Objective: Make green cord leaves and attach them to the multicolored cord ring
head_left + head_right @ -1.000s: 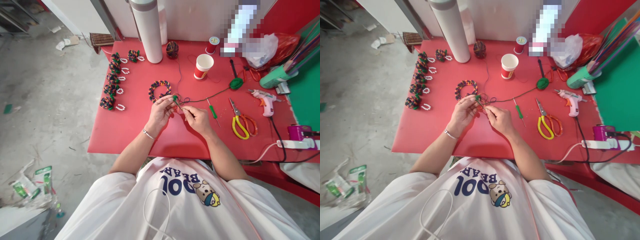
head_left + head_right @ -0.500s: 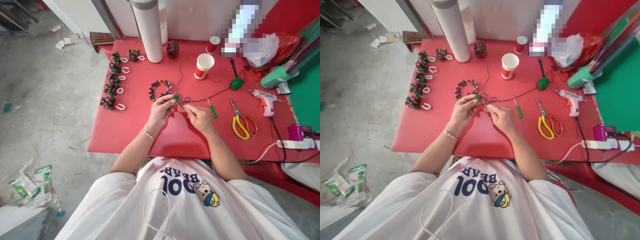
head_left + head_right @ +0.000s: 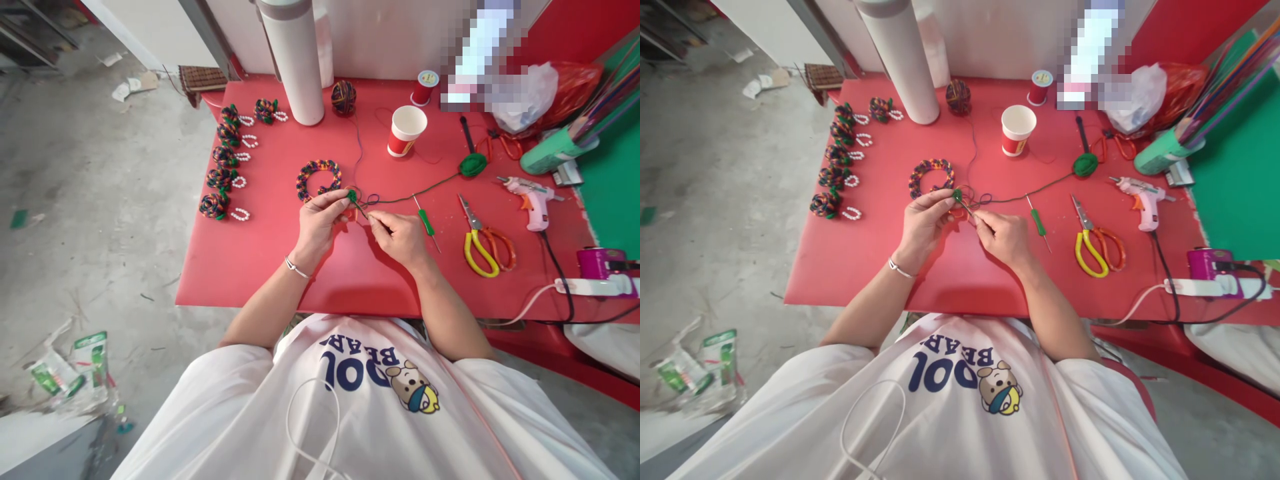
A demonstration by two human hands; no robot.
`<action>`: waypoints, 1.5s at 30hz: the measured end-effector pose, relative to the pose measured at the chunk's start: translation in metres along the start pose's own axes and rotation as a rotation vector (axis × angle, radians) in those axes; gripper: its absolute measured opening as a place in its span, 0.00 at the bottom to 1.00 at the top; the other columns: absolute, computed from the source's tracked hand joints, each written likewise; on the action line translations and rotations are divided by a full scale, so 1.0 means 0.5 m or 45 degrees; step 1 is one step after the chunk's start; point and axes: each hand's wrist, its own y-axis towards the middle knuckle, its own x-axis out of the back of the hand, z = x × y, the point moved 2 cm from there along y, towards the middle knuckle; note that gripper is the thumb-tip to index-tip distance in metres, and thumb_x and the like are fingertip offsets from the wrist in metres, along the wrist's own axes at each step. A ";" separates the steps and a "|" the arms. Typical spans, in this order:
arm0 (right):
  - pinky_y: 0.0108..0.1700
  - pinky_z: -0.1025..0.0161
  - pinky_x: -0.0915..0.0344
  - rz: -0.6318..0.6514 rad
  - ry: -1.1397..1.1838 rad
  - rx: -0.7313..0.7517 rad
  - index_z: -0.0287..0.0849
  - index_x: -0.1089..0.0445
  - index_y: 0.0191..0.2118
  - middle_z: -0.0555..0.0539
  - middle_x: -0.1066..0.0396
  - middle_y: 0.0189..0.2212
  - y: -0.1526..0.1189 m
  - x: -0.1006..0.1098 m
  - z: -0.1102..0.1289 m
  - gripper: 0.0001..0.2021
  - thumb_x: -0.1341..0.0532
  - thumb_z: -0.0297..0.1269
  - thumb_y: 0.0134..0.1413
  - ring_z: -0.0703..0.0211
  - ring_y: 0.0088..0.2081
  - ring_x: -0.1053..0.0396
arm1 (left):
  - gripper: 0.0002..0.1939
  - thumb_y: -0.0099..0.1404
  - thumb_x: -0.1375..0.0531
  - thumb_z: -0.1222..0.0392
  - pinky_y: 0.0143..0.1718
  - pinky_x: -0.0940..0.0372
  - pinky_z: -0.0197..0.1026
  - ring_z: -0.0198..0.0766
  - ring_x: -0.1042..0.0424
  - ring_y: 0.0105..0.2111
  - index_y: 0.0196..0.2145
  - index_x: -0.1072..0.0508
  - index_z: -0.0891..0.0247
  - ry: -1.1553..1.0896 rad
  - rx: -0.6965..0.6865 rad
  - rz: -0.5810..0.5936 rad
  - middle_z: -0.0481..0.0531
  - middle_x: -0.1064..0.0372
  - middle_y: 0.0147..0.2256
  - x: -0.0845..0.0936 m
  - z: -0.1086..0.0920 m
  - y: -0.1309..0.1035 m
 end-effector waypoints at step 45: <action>0.33 0.65 0.37 0.113 0.193 -0.173 0.42 0.17 0.44 0.49 0.23 0.21 0.000 -0.002 0.012 0.15 0.41 0.40 0.67 0.61 0.24 0.30 | 0.12 0.47 0.23 0.65 0.28 0.30 0.35 0.30 0.25 0.25 0.31 0.16 0.63 0.006 -0.161 -0.040 0.51 0.19 0.30 0.007 0.030 0.014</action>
